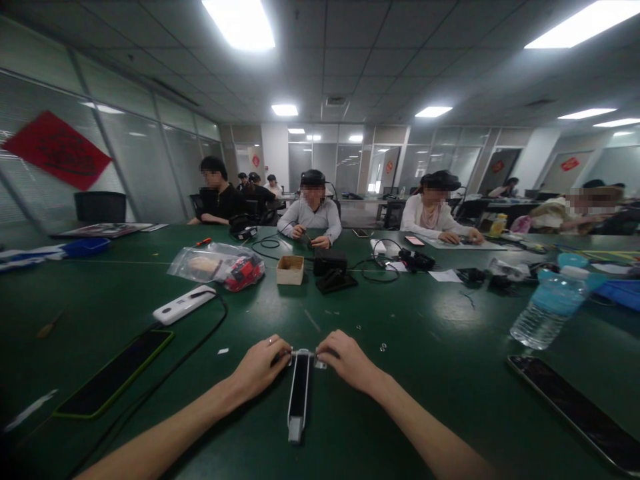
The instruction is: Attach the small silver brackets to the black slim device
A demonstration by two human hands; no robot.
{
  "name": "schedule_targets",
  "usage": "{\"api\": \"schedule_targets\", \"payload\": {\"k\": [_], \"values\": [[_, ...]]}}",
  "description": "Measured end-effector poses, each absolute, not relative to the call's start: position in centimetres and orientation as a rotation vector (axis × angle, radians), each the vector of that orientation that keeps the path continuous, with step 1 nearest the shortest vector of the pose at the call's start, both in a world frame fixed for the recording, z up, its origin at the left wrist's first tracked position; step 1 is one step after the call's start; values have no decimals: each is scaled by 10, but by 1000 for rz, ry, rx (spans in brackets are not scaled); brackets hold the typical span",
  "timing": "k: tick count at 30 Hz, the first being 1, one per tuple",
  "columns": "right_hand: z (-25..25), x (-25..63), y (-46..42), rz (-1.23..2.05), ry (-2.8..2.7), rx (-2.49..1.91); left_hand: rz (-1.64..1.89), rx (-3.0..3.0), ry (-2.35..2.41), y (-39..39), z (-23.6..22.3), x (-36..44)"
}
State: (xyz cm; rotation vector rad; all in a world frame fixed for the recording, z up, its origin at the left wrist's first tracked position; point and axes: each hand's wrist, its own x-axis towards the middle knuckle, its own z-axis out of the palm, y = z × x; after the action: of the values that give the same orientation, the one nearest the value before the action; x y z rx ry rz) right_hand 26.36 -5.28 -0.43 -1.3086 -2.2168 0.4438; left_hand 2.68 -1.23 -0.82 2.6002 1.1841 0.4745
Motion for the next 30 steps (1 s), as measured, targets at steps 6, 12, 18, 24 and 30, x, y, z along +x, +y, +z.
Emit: {"api": "schedule_targets", "payload": {"k": [6, 12, 18, 24, 30], "values": [[1, 265, -48, 163, -2443, -1203, 485, 2589, 1169, -13, -8, 27], [-6, 268, -39, -275, -2656, -993, 557, 2555, 1107, -11, -10, 26], [-5, 277, -24, -526, -2800, -645, 609, 2565, 1060, -5, -17, 26], [12, 279, -18, -577, -2954, -364, 614, 2575, 1062, -3, -15, 26], [8, 273, -27, -296, -2890, -549, 588, 2610, 990, 12, -13, 27]]}}
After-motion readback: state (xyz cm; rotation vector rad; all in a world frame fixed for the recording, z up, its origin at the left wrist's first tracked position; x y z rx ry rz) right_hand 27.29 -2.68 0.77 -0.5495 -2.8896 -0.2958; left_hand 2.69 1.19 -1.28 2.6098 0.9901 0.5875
